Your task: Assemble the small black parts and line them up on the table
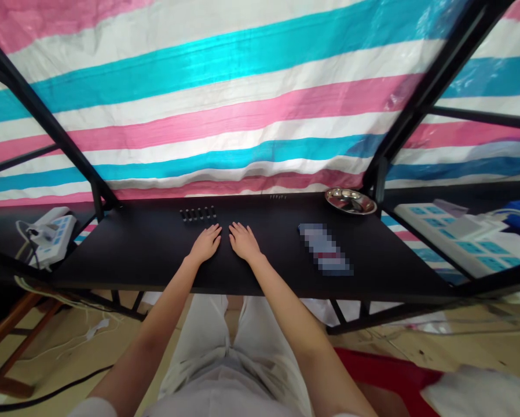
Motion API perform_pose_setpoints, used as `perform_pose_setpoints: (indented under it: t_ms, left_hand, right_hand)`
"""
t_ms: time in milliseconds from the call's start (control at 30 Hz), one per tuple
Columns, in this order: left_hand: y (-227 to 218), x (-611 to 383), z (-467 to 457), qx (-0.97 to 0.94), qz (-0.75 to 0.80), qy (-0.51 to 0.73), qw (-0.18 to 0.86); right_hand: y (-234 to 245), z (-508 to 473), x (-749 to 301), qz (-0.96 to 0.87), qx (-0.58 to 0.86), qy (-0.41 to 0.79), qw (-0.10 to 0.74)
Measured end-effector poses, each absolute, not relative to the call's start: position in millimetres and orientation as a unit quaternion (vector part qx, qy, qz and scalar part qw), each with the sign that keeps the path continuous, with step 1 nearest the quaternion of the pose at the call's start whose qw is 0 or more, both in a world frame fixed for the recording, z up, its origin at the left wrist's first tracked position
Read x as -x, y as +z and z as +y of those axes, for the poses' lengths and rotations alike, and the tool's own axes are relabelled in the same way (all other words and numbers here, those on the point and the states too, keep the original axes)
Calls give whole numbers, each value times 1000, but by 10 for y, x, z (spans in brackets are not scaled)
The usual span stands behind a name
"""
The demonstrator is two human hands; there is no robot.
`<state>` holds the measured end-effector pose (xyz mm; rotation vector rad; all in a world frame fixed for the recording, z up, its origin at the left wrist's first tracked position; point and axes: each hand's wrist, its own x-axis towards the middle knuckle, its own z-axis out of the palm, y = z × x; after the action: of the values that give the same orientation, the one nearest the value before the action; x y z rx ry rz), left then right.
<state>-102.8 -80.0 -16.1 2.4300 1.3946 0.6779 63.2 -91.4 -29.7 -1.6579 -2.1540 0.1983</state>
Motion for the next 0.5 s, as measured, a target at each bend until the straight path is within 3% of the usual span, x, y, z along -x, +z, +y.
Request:
perform_pose_setpoints:
  t_ms: [500]
  left_hand:
    - [-194, 1071, -755, -835, 472, 246, 141]
  right_hand:
    - [-318, -904, -604, -772, 596, 59, 213]
